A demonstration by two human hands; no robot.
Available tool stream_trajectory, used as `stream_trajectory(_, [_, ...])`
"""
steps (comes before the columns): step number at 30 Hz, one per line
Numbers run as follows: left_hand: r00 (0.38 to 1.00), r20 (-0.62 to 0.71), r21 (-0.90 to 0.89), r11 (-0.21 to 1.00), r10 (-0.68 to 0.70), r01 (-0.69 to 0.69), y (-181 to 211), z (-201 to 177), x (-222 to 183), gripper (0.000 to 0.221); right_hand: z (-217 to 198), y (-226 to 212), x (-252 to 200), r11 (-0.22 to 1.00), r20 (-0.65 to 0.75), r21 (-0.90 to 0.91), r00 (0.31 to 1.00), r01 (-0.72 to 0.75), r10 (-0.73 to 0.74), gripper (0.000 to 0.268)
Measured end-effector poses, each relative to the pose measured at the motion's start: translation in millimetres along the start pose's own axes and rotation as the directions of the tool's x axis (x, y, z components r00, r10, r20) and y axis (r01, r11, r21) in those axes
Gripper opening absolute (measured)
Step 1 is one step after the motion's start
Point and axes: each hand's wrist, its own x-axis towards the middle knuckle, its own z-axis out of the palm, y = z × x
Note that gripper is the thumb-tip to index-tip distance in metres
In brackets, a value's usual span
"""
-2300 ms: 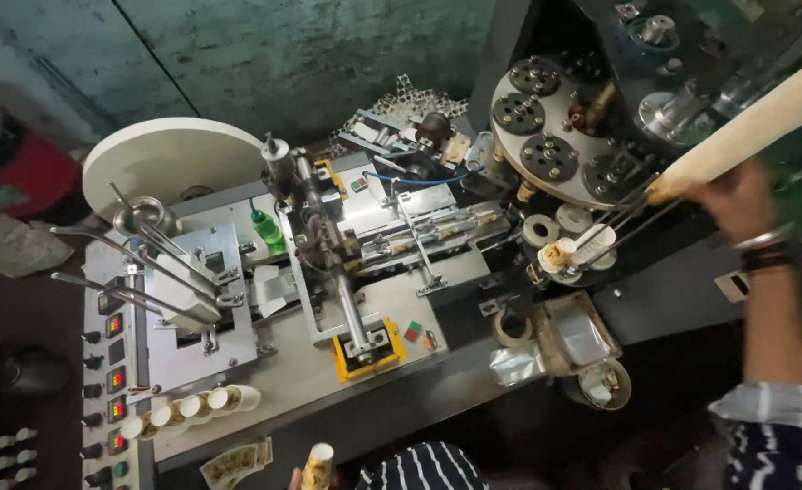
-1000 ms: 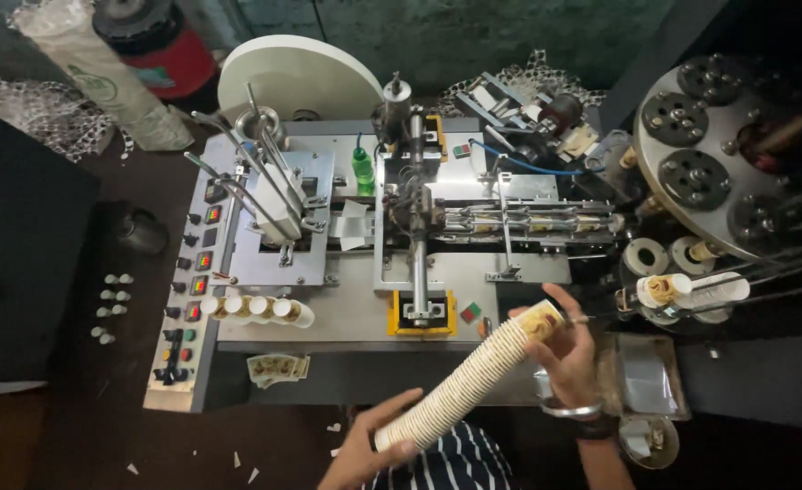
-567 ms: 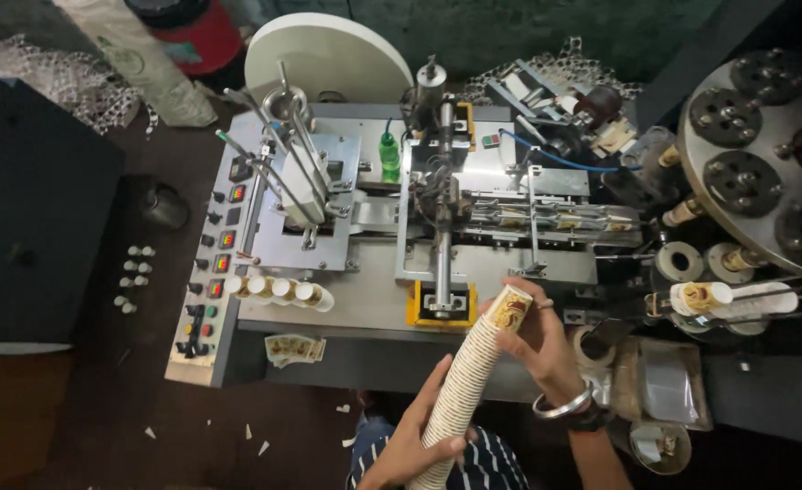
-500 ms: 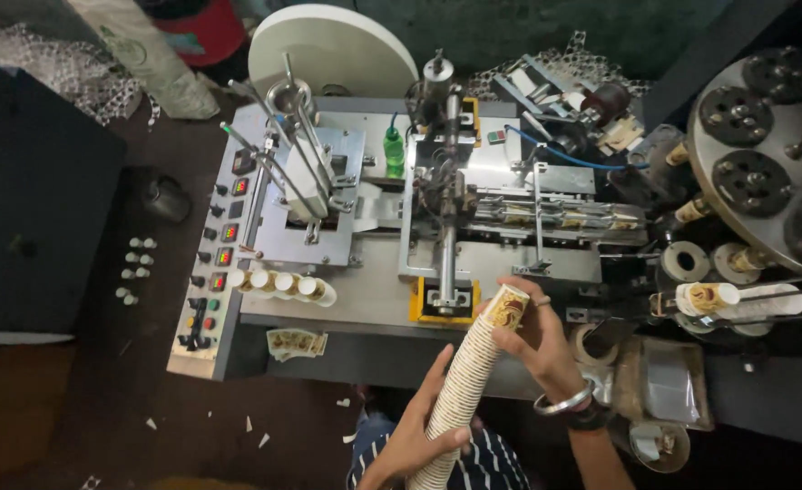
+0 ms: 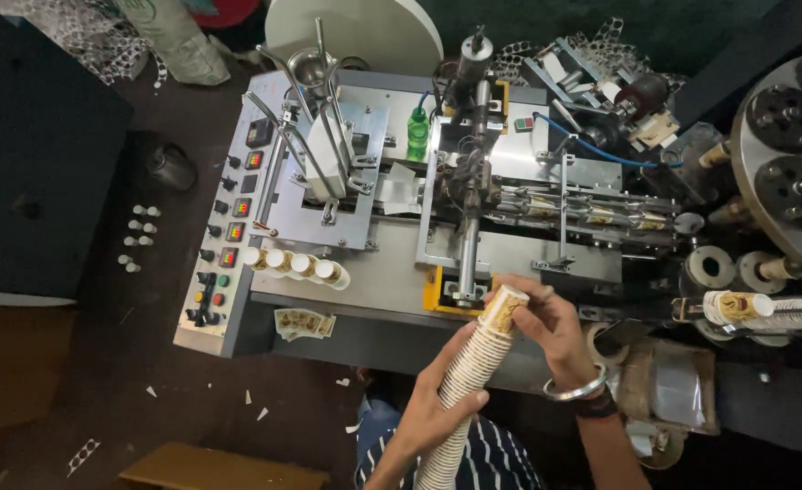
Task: The recorder is packaging stacks of paper cups into plastic sleeves at a manufacturing station.
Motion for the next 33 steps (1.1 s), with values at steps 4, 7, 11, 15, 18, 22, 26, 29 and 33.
stream_trajectory(4, [0.987,0.040,-0.117,0.980,-0.156,0.160,3.7,-2.5,1.3,0.092,-4.1,-5.3,2.0,0.988,-0.099,-0.013,0.983,0.156,-0.157,0.048])
stream_trajectory(7, [0.987,-0.005,-0.149,0.976,-0.161,0.158,-7.2,-8.1,0.8,0.093,-25.8,-10.5,2.9,0.979,-0.379,-0.117,0.904,0.165,-0.198,0.053])
stream_trajectory(11, [0.954,-0.239,-0.233,0.965,-0.181,0.124,-39.8,-31.3,-0.2,0.103,-93.5,-2.9,-26.0,0.737,-0.540,-0.664,0.762,-0.126,-0.356,0.051])
stream_trajectory(15, [0.943,-0.307,-0.414,0.910,-0.131,-0.009,-49.0,-42.4,-0.3,0.102,-177.0,10.5,-64.0,0.236,-0.425,-0.902,0.644,-0.362,-0.636,0.040])
stream_trajectory(18, [0.934,-0.323,-0.455,0.890,-0.151,-0.014,-42.2,-40.5,4.5,0.101,-214.8,18.1,-74.8,0.266,-0.538,-0.824,0.541,-0.501,-0.646,0.038])
stream_trajectory(22, [0.944,-0.259,-0.414,0.906,-0.204,0.083,-32.2,-31.5,16.0,0.099,-247.9,53.7,-77.5,0.135,-0.451,-0.845,0.556,-0.517,-0.698,0.043])
stream_trajectory(26, [0.942,-0.228,-0.383,0.912,-0.247,0.146,-16.7,-24.9,20.0,0.099,-256.7,49.9,-76.9,0.406,-0.634,-0.768,0.500,-0.496,-0.589,0.041])
stream_trajectory(29, [0.921,-0.242,-0.351,0.913,-0.305,0.209,-10.8,-24.6,23.1,0.101,-268.2,50.8,-74.3,0.652,-0.804,-0.562,0.522,-0.509,-0.286,0.048])
stream_trajectory(33, [0.928,-0.229,-0.371,0.908,-0.293,0.195,-16.1,-33.2,17.2,0.100,-268.2,65.9,-76.1,0.536,-0.646,-0.750,0.602,-0.388,-0.468,0.056])
